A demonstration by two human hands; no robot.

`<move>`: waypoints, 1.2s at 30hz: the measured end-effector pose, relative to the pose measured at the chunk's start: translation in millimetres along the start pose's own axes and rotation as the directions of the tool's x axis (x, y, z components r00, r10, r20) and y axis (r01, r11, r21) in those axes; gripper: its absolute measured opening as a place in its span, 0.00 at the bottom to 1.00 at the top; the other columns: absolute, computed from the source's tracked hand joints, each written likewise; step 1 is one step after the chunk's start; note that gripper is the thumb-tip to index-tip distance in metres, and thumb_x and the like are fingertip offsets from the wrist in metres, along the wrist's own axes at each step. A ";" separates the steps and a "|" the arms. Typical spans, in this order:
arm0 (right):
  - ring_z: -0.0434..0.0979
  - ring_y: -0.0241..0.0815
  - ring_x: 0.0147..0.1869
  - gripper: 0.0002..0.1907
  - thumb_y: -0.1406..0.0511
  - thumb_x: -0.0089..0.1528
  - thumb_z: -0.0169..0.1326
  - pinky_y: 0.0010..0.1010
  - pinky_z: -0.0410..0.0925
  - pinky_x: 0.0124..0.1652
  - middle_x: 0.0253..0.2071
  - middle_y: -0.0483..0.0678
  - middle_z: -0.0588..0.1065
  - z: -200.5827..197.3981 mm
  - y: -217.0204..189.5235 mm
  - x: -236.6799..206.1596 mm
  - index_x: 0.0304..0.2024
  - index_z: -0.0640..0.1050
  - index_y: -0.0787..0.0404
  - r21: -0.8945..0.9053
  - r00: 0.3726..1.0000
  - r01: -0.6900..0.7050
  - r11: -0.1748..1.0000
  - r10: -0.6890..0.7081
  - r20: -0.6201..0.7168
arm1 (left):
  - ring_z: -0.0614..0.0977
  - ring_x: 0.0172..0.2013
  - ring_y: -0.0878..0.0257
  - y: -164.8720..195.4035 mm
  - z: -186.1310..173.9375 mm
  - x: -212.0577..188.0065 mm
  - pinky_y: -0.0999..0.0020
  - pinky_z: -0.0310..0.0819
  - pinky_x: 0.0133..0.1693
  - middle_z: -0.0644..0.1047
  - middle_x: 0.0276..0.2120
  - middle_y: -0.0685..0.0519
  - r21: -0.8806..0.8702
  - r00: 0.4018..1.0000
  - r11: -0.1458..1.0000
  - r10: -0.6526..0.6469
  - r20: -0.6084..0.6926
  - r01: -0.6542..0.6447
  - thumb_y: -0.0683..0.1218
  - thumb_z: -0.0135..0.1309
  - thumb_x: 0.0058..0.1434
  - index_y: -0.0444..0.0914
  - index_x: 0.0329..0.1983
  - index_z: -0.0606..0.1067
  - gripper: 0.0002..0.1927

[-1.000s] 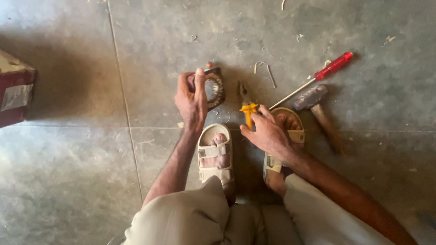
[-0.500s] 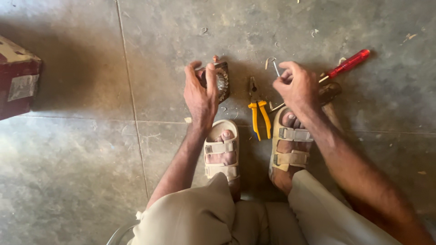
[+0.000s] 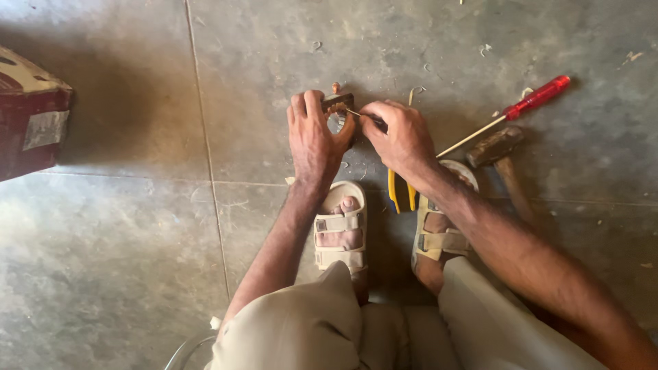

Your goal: The person sits on the floor and uses pliers and a hammer to remove copper windings from a small transformer core. They repeatedly strike the windings, pull them off by hand, and place the removed copper into a nearby cardboard box.

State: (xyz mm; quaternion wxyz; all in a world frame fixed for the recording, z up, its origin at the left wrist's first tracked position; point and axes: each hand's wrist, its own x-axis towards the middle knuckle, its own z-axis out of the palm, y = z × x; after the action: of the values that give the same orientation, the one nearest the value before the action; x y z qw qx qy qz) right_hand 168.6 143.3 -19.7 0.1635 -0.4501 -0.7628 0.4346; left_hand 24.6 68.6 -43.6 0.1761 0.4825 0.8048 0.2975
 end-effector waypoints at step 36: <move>0.79 0.36 0.40 0.14 0.67 0.63 0.60 0.28 0.73 0.38 0.38 0.49 0.77 -9.7 5.0 -53.6 0.50 0.74 0.65 0.285 0.965 -0.113 0.952 0.037 0.261 | 0.82 0.46 0.51 -12.9 7.6 -76.7 0.57 0.79 0.48 0.81 0.45 0.47 -0.357 0.976 0.932 0.131 0.172 -0.062 0.37 0.56 0.64 0.37 0.56 0.76 0.16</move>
State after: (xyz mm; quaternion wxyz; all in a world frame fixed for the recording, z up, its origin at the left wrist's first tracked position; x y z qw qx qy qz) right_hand 206.5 105.0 -10.7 0.1141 -0.3902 -0.6855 0.6040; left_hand 56.5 -1.2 -58.1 0.3213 0.5090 0.6934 0.3961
